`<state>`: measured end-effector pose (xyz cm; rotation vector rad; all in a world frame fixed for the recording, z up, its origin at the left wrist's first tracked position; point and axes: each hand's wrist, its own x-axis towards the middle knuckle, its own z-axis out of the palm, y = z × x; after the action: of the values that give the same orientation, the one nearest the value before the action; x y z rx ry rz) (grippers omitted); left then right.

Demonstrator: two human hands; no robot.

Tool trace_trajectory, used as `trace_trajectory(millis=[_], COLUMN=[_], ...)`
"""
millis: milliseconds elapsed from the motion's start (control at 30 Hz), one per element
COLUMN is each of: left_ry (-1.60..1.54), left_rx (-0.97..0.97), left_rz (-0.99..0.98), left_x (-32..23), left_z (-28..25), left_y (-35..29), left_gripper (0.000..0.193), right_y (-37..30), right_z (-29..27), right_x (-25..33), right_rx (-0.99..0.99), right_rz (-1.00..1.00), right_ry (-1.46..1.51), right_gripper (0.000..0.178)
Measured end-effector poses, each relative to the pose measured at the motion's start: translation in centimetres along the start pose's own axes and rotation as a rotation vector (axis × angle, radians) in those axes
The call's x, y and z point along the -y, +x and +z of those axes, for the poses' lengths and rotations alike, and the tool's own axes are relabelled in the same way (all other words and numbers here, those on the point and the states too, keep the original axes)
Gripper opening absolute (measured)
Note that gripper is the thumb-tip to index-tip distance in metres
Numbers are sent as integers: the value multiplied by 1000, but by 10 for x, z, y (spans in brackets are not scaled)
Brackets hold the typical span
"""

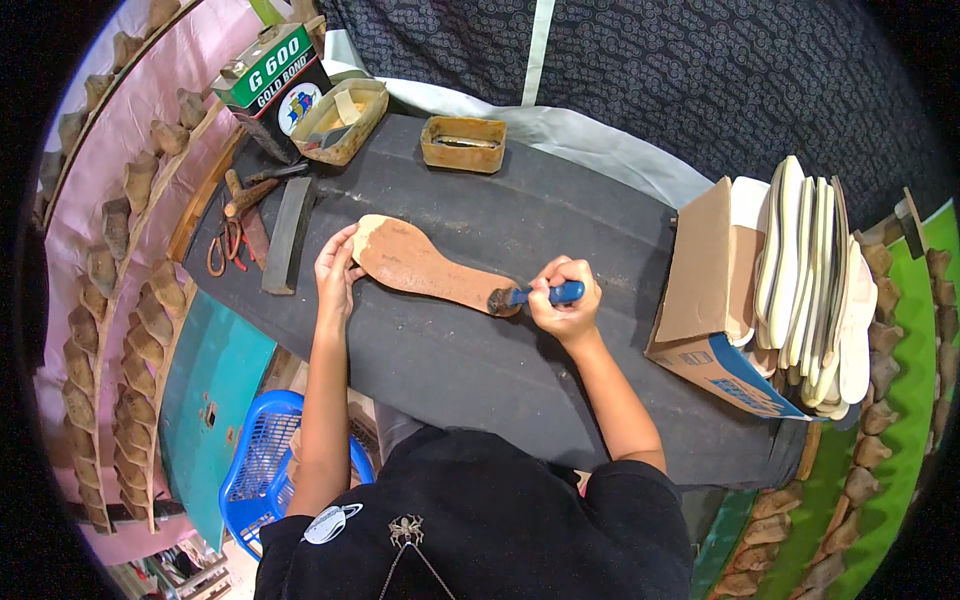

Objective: The person takes shoe soles from a basket and a cardboard box, places them on the workbench, and applies adhesive to the soles using a brush.

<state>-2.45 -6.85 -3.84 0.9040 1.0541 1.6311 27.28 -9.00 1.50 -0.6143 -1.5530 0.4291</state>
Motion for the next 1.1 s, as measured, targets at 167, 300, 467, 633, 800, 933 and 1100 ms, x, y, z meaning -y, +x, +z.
trace_trajectory(millis=[167,300,467,633,800,933,1100], left_ry=[-3,5,22,19,6,14,29], left_rx=[0,8,19,17,19,19,-2], left_rz=[-3,6,2,5,8,23,32], left_x=[0,-1,-1,-1,-3,-1,-2], left_z=[1,1,1,2,3,1,3], left_y=[2,3,2,1,0,0,0], left_gripper=[24,24,25,24,24,23,23], right_y=[-7,1,-1,-8,-6,-1,-17], right_z=[-24,-17,-5,-21,-25,-15,-24], right_x=[-2,2,-6,-5,-7,-12,-9], right_rx=[0,-148,-73,-120,-157,-252,-224], right_rz=[97,109,54,93,138,119,104], right_ry=[-64,29,-54,-57,-59,-28,-102], right_gripper=[19,19,19,19,19,21,27])
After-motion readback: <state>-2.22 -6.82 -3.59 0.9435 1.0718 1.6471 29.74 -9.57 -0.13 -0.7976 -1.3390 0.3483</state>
